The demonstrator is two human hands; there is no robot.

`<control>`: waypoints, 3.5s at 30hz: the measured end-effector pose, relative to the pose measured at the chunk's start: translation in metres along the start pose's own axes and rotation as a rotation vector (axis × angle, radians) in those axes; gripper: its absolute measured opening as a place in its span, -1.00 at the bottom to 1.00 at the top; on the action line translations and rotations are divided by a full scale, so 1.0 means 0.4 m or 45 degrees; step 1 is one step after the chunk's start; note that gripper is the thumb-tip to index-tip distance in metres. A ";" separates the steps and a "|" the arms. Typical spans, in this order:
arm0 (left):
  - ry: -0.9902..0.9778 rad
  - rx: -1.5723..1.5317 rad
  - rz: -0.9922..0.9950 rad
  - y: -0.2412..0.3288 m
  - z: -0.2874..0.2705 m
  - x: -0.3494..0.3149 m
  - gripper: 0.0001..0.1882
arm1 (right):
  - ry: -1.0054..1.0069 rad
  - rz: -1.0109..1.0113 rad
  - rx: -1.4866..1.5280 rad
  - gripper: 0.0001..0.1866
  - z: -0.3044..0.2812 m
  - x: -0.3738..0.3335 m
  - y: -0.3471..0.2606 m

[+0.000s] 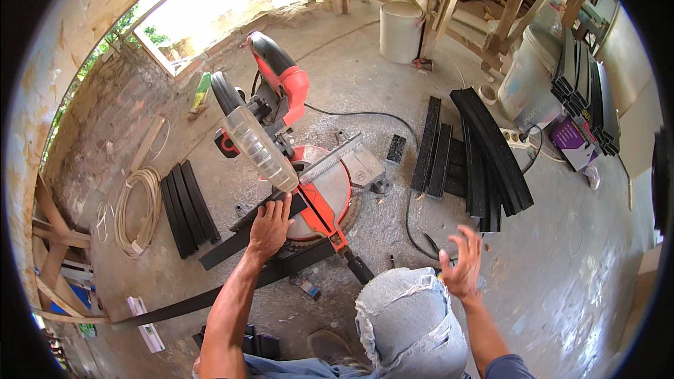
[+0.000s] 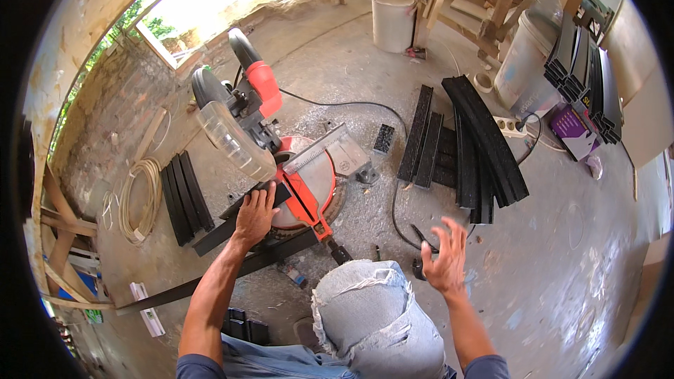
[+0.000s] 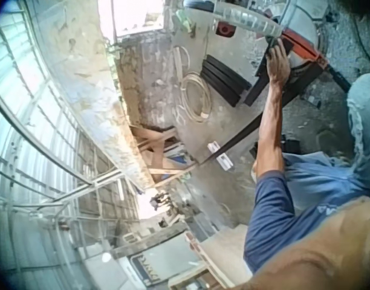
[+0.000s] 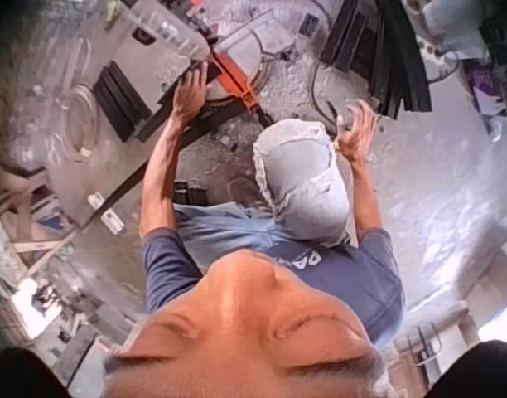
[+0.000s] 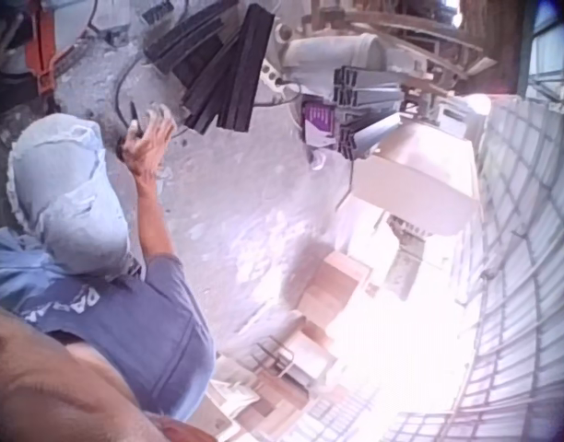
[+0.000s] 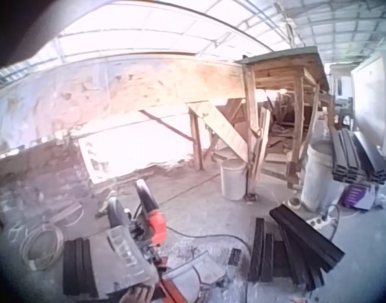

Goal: The person measures several black boards with a tape measure and cuts them using a miter saw.

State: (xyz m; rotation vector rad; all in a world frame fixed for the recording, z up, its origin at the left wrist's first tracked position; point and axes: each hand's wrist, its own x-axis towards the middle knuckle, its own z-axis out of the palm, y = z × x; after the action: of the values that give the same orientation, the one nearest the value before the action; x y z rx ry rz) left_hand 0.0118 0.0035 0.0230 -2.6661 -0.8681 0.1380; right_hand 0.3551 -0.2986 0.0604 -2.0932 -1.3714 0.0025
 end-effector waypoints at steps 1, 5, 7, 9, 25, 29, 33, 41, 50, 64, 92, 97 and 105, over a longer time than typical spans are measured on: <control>0.008 0.056 0.018 0.001 0.007 0.000 -0.25 | 0.074 -0.083 0.023 -0.66 -0.011 0.055 -0.013; 0.100 0.063 0.003 0.010 0.028 -0.008 -0.33 | 0.228 -0.293 0.227 -0.71 -0.065 0.290 -0.144; 0.067 0.011 -0.008 0.014 0.033 -0.003 -0.39 | 0.295 -0.484 0.341 -0.71 -0.096 0.402 -0.236; 0.075 -0.002 -0.038 0.007 0.033 -0.008 -0.42 | 0.304 -0.648 0.435 -0.70 -0.108 0.495 -0.332; 0.276 -0.457 -0.356 0.036 0.030 0.004 -0.49 | -0.593 -0.475 -0.217 -0.62 0.050 0.940 -0.824; 0.397 -0.536 -0.398 0.044 0.050 0.009 -0.48 | -0.428 -0.466 -0.022 -0.56 0.076 0.879 -0.742; 0.443 -0.536 -0.465 0.027 0.077 -0.015 -0.47 | -0.089 -0.565 0.203 -0.44 0.092 0.715 -0.643; 0.569 -0.521 -0.410 0.030 0.100 -0.005 -0.53 | 0.135 -0.584 0.307 -0.35 0.131 0.439 -0.457; 0.459 -0.378 -0.418 0.024 0.098 -0.018 -0.57 | 0.175 -0.541 0.332 -0.36 0.172 0.373 -0.419; 0.432 -0.451 -0.423 0.027 0.111 -0.027 -0.59 | 0.083 -0.358 0.417 -0.36 0.158 0.381 -0.431; 0.372 -0.524 -0.415 -0.002 0.105 -0.062 -0.52 | -0.047 -0.211 0.655 -0.64 0.120 0.471 -0.443; 0.356 -0.543 -0.399 -0.002 0.099 -0.055 -0.51 | -0.033 -0.141 0.948 -0.65 0.147 0.457 -0.453; 0.345 -0.527 -0.372 -0.009 0.100 -0.060 -0.52 | -0.219 -0.037 1.058 -0.77 0.134 0.459 -0.463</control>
State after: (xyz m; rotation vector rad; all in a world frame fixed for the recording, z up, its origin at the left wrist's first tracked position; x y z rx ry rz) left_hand -0.0172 0.0035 -0.0135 -2.7819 -1.2901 -0.5127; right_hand 0.2686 -0.0718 0.1698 -1.3878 -1.2037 0.6413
